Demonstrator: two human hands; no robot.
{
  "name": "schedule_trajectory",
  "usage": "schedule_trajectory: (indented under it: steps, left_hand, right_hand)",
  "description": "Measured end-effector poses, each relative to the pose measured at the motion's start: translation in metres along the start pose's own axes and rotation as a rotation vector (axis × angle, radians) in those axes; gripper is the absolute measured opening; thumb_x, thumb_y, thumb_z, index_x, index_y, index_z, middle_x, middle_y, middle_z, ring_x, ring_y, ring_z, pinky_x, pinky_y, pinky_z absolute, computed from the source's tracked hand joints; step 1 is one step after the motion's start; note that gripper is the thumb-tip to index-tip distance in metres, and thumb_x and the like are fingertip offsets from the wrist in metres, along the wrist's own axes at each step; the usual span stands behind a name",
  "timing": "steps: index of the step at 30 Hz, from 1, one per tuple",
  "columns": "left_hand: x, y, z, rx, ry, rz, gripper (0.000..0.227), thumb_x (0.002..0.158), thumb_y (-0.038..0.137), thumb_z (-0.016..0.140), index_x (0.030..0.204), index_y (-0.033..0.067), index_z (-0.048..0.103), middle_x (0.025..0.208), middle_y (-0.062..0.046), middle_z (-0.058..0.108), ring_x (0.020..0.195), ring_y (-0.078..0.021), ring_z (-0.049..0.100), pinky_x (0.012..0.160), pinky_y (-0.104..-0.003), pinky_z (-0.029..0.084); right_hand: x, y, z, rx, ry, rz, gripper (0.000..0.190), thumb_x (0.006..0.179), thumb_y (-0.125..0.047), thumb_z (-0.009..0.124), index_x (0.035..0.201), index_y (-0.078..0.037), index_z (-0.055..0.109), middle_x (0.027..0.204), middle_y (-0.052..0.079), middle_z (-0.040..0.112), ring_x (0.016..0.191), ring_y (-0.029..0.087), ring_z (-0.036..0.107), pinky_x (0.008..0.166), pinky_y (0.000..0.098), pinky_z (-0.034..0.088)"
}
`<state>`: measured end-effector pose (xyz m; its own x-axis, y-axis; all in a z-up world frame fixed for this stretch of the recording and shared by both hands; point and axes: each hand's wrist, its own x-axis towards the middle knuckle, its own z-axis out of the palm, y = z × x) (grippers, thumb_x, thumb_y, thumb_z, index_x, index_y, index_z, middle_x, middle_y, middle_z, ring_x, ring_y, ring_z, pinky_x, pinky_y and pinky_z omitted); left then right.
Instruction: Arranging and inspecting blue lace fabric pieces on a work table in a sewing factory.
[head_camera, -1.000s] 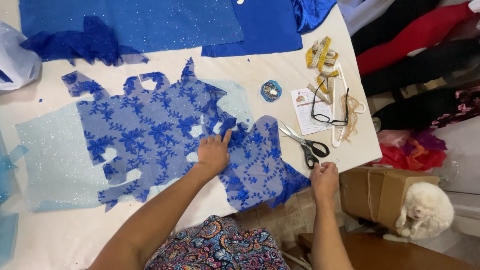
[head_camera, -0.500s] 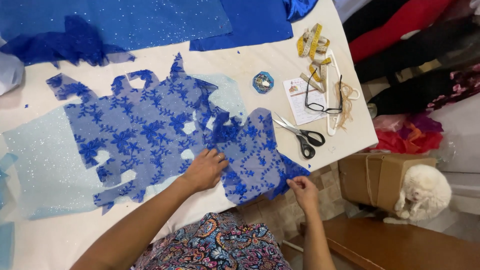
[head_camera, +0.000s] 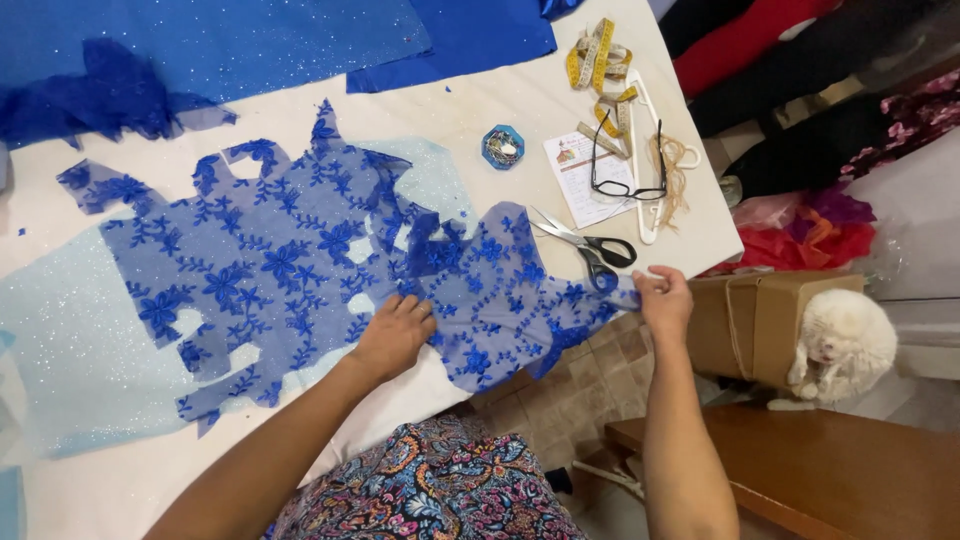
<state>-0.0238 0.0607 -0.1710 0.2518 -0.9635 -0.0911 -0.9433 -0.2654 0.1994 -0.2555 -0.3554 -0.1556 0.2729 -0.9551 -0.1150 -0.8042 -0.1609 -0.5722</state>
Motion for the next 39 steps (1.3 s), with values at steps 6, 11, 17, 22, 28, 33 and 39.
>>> schedule_trajectory:
  steps: [6,11,17,22,28,33,39]
  left_hand:
    - [-0.016,0.0,-0.003,0.05,0.034,0.039,0.013,0.086,0.016,0.066,0.093,0.0227,0.075,0.108,-0.001,0.064,0.113,-0.0224,0.052,0.101,-0.04,0.037]
    - [-0.028,0.006,0.038,0.036,0.19,0.062,0.01,0.086,0.017,0.066,0.091,0.0194,0.074,0.106,-0.004,0.064,0.115,-0.0253,0.053,0.104,-0.043,0.036]
    - [-0.034,0.051,-0.003,-0.101,0.189,0.27,0.026,0.088,0.011,0.058,0.114,0.0121,0.062,0.114,-0.009,0.061,0.12,-0.0302,0.053,0.109,-0.046,0.034]
    - [-0.029,0.057,0.002,-0.021,-0.047,0.258,0.041,0.084,0.019,0.064,0.124,0.012,0.06,0.129,-0.012,0.057,0.126,-0.0325,0.048,0.114,-0.054,0.026]
    - [-0.03,0.061,0.011,0.003,0.083,0.243,0.022,0.082,0.02,0.065,0.103,0.0127,0.065,0.12,-0.01,0.059,0.119,-0.0318,0.051,0.113,-0.054,0.027]
    - [-0.029,0.061,0.028,-0.043,0.273,0.246,0.008,0.084,0.018,0.063,0.087,0.0129,0.068,0.108,-0.009,0.062,0.11,-0.0307,0.056,0.109,-0.054,0.032]
    - [-0.03,0.059,0.021,-0.021,0.229,0.233,0.011,0.08,0.021,0.068,0.088,0.0132,0.069,0.11,-0.009,0.064,0.102,-0.0291,0.057,0.11,-0.055,0.032]
  right_hand:
    - [-0.02,0.013,-0.001,0.594,0.272,0.004,0.042,0.097,-0.01,0.069,0.136,-0.006,0.055,0.13,0.023,0.058,0.122,0.034,0.058,0.096,0.0408,0.055]
    - [-0.127,0.028,0.039,0.854,-0.182,0.776,0.077,0.091,-0.054,0.069,0.144,-0.012,0.031,0.135,0.018,0.043,0.119,0.034,0.049,0.095,0.0525,0.043]
    - [-0.186,0.052,0.071,1.415,-0.538,1.016,0.047,0.085,-0.041,0.078,0.103,-0.002,0.059,0.097,0.012,0.063,0.095,0.03,0.065,0.089,0.0519,0.052]
    - [-0.193,0.021,0.052,1.465,-0.362,0.99,0.037,0.079,-0.028,0.084,0.098,-0.004,0.063,0.097,0.015,0.066,0.092,0.032,0.064,0.078,0.0471,0.054]
    - [-0.191,0.006,0.041,1.705,-0.291,0.853,0.029,0.071,-0.017,0.073,0.097,-0.005,0.07,0.103,0.017,0.074,0.095,0.034,0.07,0.088,0.0555,0.052]
    - [-0.177,0.031,0.049,1.731,-0.227,0.852,0.021,0.072,-0.018,0.075,0.091,-0.011,0.072,0.093,0.009,0.075,0.082,0.024,0.071,0.078,0.0467,0.056]
    - [-0.176,0.051,0.034,1.744,-0.007,0.845,0.019,0.076,-0.028,0.082,0.081,-0.016,0.068,0.091,0.007,0.074,0.087,0.024,0.071,0.083,0.0478,0.056]
